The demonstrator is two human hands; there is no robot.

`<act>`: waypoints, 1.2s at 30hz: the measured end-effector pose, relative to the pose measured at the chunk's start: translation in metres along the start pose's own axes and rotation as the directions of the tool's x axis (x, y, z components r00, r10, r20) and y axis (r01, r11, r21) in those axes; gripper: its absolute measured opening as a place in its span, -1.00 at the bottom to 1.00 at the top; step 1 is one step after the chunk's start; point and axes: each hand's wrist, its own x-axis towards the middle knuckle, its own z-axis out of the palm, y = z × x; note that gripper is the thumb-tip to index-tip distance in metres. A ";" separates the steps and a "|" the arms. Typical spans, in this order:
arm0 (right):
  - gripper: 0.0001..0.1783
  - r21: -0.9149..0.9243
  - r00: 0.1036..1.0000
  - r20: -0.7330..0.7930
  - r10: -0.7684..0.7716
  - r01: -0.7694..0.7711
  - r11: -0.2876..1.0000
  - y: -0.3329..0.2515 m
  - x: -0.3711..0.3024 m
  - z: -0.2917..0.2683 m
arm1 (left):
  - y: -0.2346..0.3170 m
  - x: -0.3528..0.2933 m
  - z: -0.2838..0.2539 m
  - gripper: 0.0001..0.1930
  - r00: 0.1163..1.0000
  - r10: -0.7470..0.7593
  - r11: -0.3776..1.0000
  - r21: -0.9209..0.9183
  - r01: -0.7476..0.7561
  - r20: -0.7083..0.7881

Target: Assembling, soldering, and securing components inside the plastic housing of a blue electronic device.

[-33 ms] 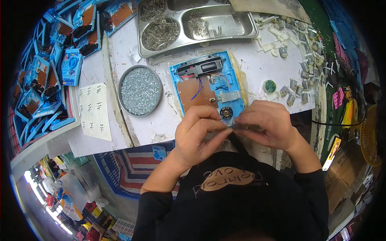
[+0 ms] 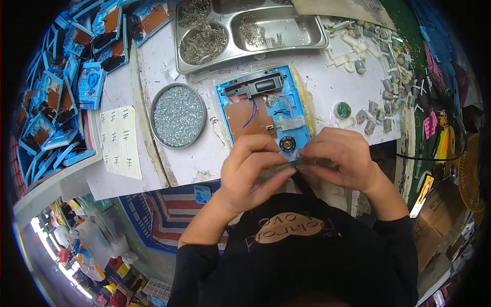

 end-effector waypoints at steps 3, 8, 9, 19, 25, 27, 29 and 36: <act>-0.59 -0.036 0.999 -0.007 0.043 -0.043 0.998 0.003 -0.006 -0.013 | -0.012 0.011 -0.031 -0.61 0.991 0.121 0.967 0.233 -0.106 -0.051; -0.60 -0.108 0.971 -0.163 0.172 -0.191 0.976 0.010 -0.010 -0.031 | -0.032 0.046 -0.041 -0.57 0.985 -0.094 0.900 0.436 0.023 0.144; -0.60 -0.132 0.965 -0.188 0.182 -0.208 0.969 0.012 -0.007 -0.032 | -0.036 0.051 -0.034 -0.55 0.975 -0.009 0.886 0.453 -0.095 0.224; -0.63 -0.337 0.988 -0.074 0.135 -0.152 0.929 0.038 0.021 -0.021 | -0.047 0.056 -0.017 -0.78 0.953 0.014 0.841 0.512 -0.175 0.304; -0.66 -0.326 0.982 -0.006 0.189 -0.181 0.928 0.041 0.032 -0.009 | -0.062 0.025 -0.025 -0.79 0.998 0.062 0.972 0.227 -0.059 -0.007; -0.68 -0.345 0.977 -0.034 0.208 -0.207 0.916 0.044 0.035 -0.005 | -0.059 0.020 -0.026 -0.77 0.994 0.105 0.956 0.274 -0.108 0.024; -0.69 -0.340 0.971 -0.031 0.238 -0.234 0.911 0.046 0.037 -0.004 | -0.064 0.019 -0.024 -0.74 0.984 0.176 0.941 0.291 -0.174 0.020; -0.70 -0.385 0.970 0.004 0.242 -0.222 0.896 0.044 0.045 -0.002 | -0.061 0.027 -0.023 -0.70 0.975 0.213 0.929 0.297 -0.221 0.062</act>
